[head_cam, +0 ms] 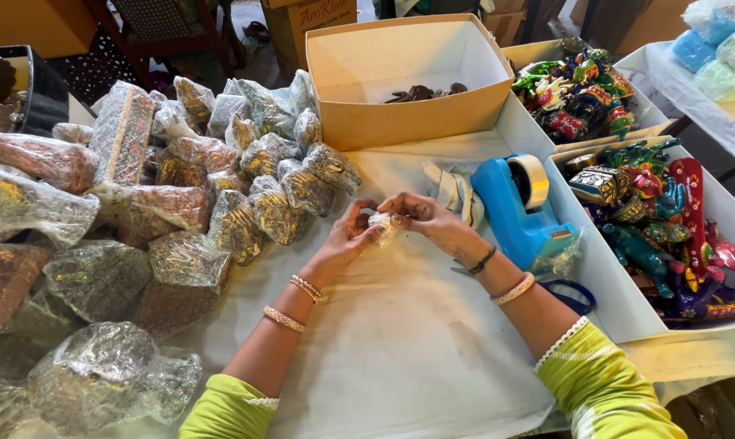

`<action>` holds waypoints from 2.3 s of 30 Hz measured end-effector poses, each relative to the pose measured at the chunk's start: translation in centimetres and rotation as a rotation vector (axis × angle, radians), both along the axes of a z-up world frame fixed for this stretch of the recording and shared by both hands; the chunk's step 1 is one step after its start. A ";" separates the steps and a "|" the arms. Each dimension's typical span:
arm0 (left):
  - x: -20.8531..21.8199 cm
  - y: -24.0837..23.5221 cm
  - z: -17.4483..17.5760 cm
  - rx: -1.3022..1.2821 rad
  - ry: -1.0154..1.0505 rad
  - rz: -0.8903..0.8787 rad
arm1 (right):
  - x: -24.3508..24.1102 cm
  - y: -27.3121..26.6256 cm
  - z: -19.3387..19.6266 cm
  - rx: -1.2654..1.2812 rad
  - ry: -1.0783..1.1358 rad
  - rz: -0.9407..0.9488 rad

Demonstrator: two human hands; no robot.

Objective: The person picks up small decorative items from a box and wraps them in bubble wrap. They use a tape dispenser to secure the wrapping and place the finished items on a table alongside other wrapped objects.

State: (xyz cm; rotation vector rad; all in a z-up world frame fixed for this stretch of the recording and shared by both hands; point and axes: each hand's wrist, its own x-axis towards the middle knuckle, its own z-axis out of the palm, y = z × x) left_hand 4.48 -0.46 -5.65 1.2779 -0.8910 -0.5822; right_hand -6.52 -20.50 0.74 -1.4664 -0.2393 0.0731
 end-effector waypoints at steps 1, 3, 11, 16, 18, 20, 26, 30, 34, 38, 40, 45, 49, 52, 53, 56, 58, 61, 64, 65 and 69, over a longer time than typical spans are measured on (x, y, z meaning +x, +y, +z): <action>0.2 -0.1 0.0 0.006 -0.003 0.007 | 0.2 0.0 -0.1 0.004 -0.007 -0.006; 0.1 0.0 0.0 0.013 -0.006 0.015 | 0.5 0.0 -0.7 0.008 -0.014 -0.011; 0.7 -0.9 -2.2 -0.055 0.086 0.152 | 0.1 -0.1 0.1 -0.213 -0.117 -0.243; 1.4 -0.4 -2.6 -0.174 0.301 0.168 | -5.4 -1.2 8.6 -0.820 -0.381 -0.597; 1.5 -0.2 -2.4 -0.193 0.339 0.183 | -8.2 -1.5 10.4 -0.967 -0.507 -0.697; 1.5 -0.3 -2.4 -0.193 0.380 0.200 | -10.9 -2.3 10.4 -1.319 -0.463 -0.927; 1.4 -0.2 -2.2 -0.183 0.430 0.208 | -16.4 -9.0 5.0 -1.818 -0.207 -1.078; 1.5 -0.1 -2.5 -0.186 0.418 0.216 | -16.7 -9.5 4.5 -1.881 -0.115 -1.045; 1.2 -0.1 -2.2 -0.202 0.397 0.203 | -15.9 -9.7 4.5 -1.918 -0.097 -1.050; 0.6 0.0 -0.9 -0.134 0.361 0.209 | -16.1 -10.6 4.7 -1.770 -0.119 -1.024; 0.8 -0.1 -1.3 -0.119 0.350 0.210 | -16.3 -9.8 5.7 -1.739 -0.111 -1.019; 1.0 -0.3 -1.7 -0.102 0.331 0.230 | -16.7 -9.4 7.0 -1.674 -0.139 -0.991; 1.1 -0.4 -1.9 -0.098 0.325 0.250 | -16.9 -9.4 7.8 -1.316 -0.117 -0.993; 1.2 -0.5 -1.9 -0.094 0.324 0.255 | -17.4 -9.2 7.1 -1.036 -0.060 -0.984; 1.2 -0.4 -2.0 -0.093 0.325 0.254 | -17.6 -9.2 6.6 -0.964 -0.077 -0.968; 0.8 -0.2 -1.2 -0.088 0.318 0.259 | -18.6 -8.9 4.8 -0.934 -0.077 -0.985; 0.7 -0.1 -0.9 -0.090 0.318 0.264 | -19.2 -7.7 4.6 -0.917 -0.087 -1.030; 0.6 0.0 -0.8 -0.092 0.324 0.257 | -20.1 -7.9 2.4 -0.901 -0.088 -1.100; 0.7 -0.1 -1.1 -0.098 0.338 0.242 | -20.2 -9.7 -1.8 -0.752 -0.080 -1.151; 0.7 -0.2 -1.2 -0.101 0.345 0.233 | -20.1 -10.5 -3.4 -0.600 -0.077 -1.178; 0.7 -0.1 -1.1 -0.109 0.350 0.208 | -19.7 -10.9 -5.5 -0.288 -0.139 -1.137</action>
